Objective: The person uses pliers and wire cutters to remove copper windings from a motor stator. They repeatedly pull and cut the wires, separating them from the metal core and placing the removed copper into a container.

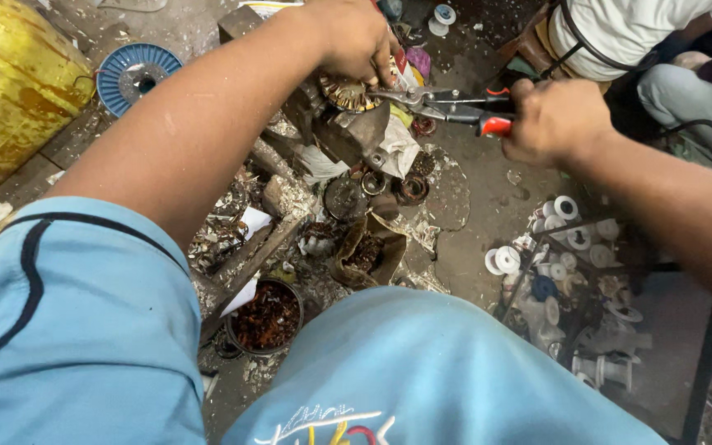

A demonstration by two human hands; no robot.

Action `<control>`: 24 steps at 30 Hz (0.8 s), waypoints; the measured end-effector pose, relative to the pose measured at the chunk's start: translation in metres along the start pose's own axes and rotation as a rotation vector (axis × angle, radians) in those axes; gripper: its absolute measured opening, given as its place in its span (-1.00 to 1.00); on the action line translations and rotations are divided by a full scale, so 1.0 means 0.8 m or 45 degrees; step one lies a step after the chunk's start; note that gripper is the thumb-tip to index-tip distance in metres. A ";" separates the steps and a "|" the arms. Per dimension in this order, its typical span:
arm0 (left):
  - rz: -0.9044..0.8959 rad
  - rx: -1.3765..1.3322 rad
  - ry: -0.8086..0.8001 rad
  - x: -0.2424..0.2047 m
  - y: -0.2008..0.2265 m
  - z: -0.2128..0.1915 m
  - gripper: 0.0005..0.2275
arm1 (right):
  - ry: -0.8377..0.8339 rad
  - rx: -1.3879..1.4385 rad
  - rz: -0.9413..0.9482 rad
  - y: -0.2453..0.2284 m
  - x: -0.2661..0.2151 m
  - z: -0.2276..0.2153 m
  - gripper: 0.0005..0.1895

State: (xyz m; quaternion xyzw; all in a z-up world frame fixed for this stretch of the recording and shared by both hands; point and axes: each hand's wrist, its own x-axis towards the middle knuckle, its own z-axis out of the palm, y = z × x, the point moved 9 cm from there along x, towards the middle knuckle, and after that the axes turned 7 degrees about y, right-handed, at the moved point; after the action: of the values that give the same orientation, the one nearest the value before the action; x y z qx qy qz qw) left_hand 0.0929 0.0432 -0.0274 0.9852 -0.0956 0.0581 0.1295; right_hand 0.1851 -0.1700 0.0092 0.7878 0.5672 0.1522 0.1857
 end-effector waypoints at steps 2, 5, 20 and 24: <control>0.011 -0.062 -0.010 0.002 -0.001 0.003 -0.66 | 0.004 0.011 0.010 0.000 0.001 -0.002 -0.48; 0.007 -0.136 0.001 0.006 0.000 0.005 -0.67 | 0.170 0.008 0.079 -0.002 -0.007 -0.011 -0.51; -0.029 -0.190 0.058 0.018 -0.021 0.027 -0.71 | 0.035 -0.102 0.089 0.017 0.008 0.014 -0.56; 0.051 -0.193 0.099 0.017 -0.014 0.024 -0.73 | 0.120 -0.075 0.094 0.004 -0.001 -0.018 -0.57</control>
State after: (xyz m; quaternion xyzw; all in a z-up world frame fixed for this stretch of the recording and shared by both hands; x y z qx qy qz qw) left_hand 0.1104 0.0463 -0.0464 0.9675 -0.1145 0.0915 0.2062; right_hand 0.1812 -0.1696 0.0234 0.7944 0.5411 0.2124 0.1762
